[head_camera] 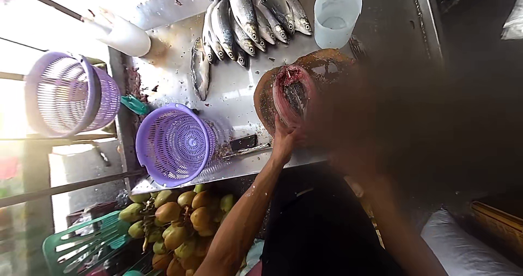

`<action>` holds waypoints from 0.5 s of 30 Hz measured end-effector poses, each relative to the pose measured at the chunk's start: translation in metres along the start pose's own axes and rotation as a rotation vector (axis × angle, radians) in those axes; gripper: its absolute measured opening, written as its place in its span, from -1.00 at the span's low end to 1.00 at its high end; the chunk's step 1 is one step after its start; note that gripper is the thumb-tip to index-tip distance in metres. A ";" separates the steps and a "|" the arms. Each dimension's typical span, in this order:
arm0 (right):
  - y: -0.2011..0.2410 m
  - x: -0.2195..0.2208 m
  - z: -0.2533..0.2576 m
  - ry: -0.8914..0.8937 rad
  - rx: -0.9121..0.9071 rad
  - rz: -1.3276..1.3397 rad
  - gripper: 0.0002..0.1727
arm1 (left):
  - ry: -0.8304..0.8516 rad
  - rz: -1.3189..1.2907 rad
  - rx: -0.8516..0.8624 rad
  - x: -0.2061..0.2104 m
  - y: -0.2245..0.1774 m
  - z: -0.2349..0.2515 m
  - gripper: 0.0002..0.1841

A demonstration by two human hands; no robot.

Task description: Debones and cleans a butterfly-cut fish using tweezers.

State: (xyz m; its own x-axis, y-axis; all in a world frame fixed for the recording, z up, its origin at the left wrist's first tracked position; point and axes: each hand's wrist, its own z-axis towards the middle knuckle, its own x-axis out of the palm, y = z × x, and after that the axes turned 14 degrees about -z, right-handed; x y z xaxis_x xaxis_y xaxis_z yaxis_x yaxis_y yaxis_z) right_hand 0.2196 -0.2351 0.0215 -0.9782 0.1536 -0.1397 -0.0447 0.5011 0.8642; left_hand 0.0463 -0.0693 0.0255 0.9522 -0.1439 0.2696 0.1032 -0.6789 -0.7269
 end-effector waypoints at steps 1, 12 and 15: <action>-0.003 0.001 0.001 0.013 0.013 -0.013 -0.37 | 0.040 -0.056 0.002 0.004 -0.002 -0.013 0.05; -0.010 -0.003 0.012 -0.234 -0.297 -0.598 -0.29 | -0.207 0.927 0.408 -0.053 -0.062 0.074 -0.43; 0.006 0.006 0.023 -0.224 -0.128 0.172 -0.61 | -0.169 0.954 0.394 -0.035 -0.082 0.119 -0.47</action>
State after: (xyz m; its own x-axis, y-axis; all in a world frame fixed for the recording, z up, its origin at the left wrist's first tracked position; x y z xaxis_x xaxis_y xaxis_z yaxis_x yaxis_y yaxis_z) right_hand 0.2184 -0.2118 0.0151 -0.9052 0.4180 -0.0767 0.0787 0.3421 0.9364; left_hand 0.0388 0.0771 0.0010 0.7122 -0.3734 -0.5944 -0.6549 -0.0488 -0.7541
